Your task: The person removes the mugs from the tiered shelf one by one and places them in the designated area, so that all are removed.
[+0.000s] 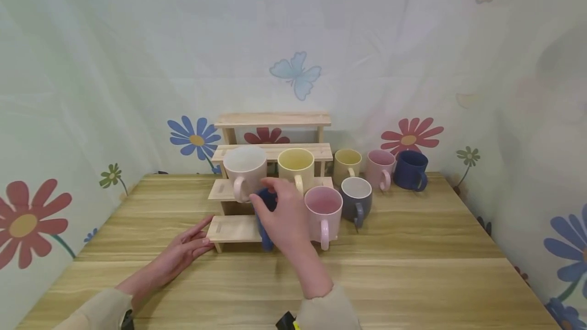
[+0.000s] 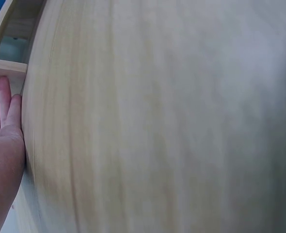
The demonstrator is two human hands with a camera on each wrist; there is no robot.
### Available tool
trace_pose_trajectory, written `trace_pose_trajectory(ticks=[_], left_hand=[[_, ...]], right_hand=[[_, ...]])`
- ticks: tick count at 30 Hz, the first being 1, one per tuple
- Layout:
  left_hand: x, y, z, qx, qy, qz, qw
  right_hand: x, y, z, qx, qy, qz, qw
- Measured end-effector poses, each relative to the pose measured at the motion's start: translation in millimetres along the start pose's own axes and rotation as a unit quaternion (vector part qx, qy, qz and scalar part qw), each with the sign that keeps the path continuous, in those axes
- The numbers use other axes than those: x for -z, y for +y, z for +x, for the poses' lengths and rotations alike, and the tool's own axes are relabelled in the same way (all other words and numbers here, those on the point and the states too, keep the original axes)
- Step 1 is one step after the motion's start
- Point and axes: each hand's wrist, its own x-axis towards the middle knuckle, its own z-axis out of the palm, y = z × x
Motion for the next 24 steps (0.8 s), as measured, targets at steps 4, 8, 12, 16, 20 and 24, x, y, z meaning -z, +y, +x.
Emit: trace_pose_trajectory(ticks=[4,8,12,16,20,24], left_hand=[[0.1,-0.9,-0.8,0.010,0.014,0.011,0.9998],[-1.0,-2.1,-0.2,0.017,0.034,0.028,0.9989],[-2.1,-3.3,1.4,0.008,0.042,0.056,0.9975],[-2.0,-5.6,3.2,0.003,0.053,0.071,0.9960],[-1.1,-7.2,3.5,0.009,0.057,0.079,0.9952],[0.2,-7.4,3.2,0.016,0.052,0.084,0.9950]], right_hand=[[-11.4,0.3,1.1,0.006,-0.014,0.000,1.000],[-21.3,-0.3,1.9,0.019,-0.019,-0.001,1.000],[-29.1,-1.9,3.4,0.020,-0.022,-0.005,1.000],[-35.6,-4.0,5.9,0.019,-0.024,-0.011,0.999],[-40.7,-6.6,7.8,0.007,-0.025,-0.021,0.999],[-45.0,-8.3,9.8,-0.017,-0.018,-0.023,0.999]])
